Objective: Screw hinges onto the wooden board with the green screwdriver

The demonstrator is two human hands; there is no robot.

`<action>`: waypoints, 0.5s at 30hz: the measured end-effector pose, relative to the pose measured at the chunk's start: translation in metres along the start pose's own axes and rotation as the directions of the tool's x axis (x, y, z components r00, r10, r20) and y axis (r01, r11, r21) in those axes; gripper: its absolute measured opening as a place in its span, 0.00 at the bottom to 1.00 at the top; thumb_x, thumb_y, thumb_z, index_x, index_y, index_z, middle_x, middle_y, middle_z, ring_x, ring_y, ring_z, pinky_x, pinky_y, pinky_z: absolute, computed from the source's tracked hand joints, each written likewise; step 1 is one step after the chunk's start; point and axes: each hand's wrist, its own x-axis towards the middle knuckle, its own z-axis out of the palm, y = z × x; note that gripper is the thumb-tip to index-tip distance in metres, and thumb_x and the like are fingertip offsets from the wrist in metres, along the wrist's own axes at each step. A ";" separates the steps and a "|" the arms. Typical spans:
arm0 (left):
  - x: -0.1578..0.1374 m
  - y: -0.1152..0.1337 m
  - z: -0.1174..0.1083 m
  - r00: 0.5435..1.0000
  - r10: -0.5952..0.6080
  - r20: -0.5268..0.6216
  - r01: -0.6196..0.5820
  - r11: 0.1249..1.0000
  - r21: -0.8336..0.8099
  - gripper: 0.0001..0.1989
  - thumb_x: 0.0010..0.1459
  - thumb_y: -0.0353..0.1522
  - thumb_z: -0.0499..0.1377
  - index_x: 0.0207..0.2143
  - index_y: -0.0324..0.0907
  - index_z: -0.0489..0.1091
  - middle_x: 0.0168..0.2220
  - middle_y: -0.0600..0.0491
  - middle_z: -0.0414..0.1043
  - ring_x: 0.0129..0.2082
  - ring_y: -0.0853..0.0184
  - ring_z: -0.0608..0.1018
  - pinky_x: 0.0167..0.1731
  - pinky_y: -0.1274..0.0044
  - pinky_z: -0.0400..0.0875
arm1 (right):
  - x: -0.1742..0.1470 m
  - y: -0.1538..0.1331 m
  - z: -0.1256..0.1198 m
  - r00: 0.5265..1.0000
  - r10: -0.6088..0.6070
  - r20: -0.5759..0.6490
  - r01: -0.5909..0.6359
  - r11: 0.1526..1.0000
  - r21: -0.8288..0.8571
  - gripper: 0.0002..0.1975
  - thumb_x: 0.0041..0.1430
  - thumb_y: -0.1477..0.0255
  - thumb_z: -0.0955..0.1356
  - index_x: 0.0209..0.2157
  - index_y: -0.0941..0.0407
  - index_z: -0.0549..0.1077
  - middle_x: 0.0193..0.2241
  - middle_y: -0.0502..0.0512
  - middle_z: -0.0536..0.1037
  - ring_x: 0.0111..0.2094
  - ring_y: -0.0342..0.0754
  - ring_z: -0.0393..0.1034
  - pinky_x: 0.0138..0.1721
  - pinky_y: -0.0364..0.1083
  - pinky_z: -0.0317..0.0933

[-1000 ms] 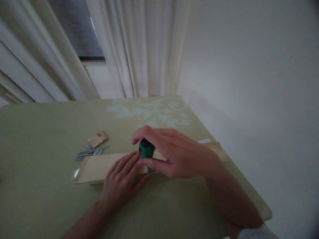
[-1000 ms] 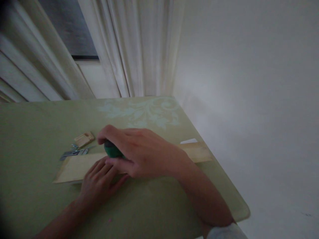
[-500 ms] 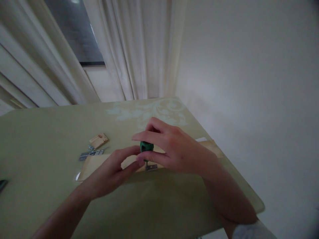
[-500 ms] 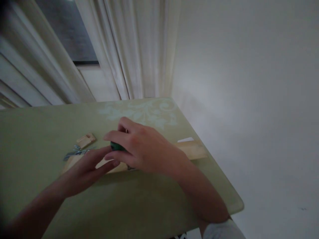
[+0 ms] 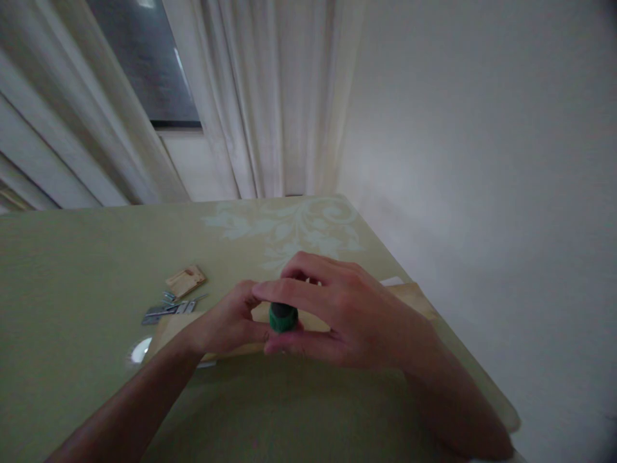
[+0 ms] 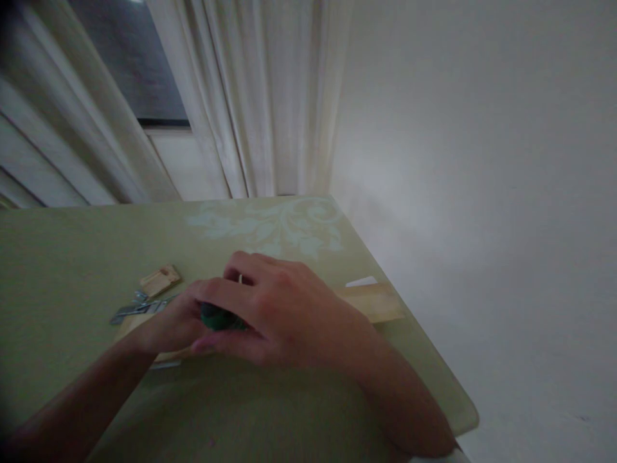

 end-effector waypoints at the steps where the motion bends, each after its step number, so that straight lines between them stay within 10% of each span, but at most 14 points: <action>1: 0.000 0.002 0.000 1.000 -0.010 -0.011 0.010 1.000 0.003 0.10 0.58 0.37 0.73 0.35 0.41 0.80 0.34 0.54 0.81 0.35 0.66 0.80 0.38 0.78 0.76 | 0.001 0.000 0.002 1.000 0.002 -0.013 -0.002 0.999 -0.040 0.20 0.70 0.54 0.70 0.54 0.53 0.75 0.42 0.53 0.77 0.43 0.48 0.72 0.44 0.46 0.64; 11: 0.004 0.017 -0.010 0.990 0.040 0.132 -0.029 0.996 -0.080 0.03 0.65 0.33 0.67 0.39 0.43 0.80 0.38 0.55 0.82 0.38 0.67 0.81 0.41 0.79 0.76 | 0.000 -0.008 -0.005 0.992 0.006 0.127 -0.005 1.000 -0.006 0.18 0.75 0.69 0.63 0.63 0.54 0.66 0.48 0.57 0.77 0.48 0.49 0.70 0.50 0.49 0.63; 15: 0.006 0.013 -0.002 0.999 -0.023 0.050 0.028 0.995 -0.094 0.06 0.57 0.31 0.73 0.36 0.42 0.81 0.34 0.57 0.82 0.36 0.67 0.81 0.39 0.78 0.76 | 0.001 -0.003 0.002 1.000 -0.004 0.021 0.006 0.995 -0.099 0.23 0.72 0.54 0.67 0.59 0.53 0.71 0.41 0.54 0.80 0.42 0.50 0.73 0.44 0.50 0.63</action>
